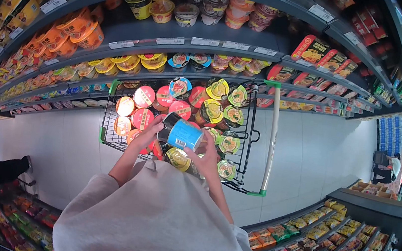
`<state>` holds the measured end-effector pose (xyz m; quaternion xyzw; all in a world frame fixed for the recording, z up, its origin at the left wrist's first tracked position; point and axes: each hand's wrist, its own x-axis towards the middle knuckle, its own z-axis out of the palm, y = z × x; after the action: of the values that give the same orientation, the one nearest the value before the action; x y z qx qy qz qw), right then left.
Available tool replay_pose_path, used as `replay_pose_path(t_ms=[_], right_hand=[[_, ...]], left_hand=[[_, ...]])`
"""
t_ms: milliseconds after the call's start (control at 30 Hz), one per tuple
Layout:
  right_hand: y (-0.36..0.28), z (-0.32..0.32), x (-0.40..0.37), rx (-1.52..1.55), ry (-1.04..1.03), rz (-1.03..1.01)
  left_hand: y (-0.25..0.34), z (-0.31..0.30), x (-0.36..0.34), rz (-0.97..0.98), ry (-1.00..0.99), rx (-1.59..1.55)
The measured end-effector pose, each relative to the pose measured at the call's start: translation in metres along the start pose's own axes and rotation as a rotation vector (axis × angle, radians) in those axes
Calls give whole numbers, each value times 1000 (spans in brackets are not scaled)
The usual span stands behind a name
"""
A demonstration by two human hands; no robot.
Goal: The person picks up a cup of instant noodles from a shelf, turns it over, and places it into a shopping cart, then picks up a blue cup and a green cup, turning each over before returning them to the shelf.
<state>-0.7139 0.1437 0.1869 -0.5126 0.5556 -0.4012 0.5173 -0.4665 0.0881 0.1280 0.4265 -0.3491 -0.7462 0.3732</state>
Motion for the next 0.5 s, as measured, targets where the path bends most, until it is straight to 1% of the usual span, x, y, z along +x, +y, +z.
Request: replay_pose_path(t_ms=[133, 167, 200, 267, 300, 367, 467, 500], right_hand=[[0, -8, 7, -31, -52, -22], [4, -10, 10, -29, -58, -36], [5, -12, 13, -26, -64, -47], [0, -13, 17, -1, -90, -31], [-4, -13, 19, 16, -91, -26], [-9, -12, 20, 54, -89, 13], [-4, -11, 21, -108, -61, -33], [0, -11, 21, -94, -50, -49]], left_hand=[[-4, 5, 6, -43, -13, -74], [-19, -4, 14, -53, -62, -96], [-25, -6, 14, -68, -42, -112], [-31, -6, 14, -99, -2, -144], [-22, -1, 9, -108, -19, -137], [-27, -3, 10, -117, -55, -174], [-27, -4, 8, -121, -93, -221], [-30, -7, 9, -124, -102, -228]])
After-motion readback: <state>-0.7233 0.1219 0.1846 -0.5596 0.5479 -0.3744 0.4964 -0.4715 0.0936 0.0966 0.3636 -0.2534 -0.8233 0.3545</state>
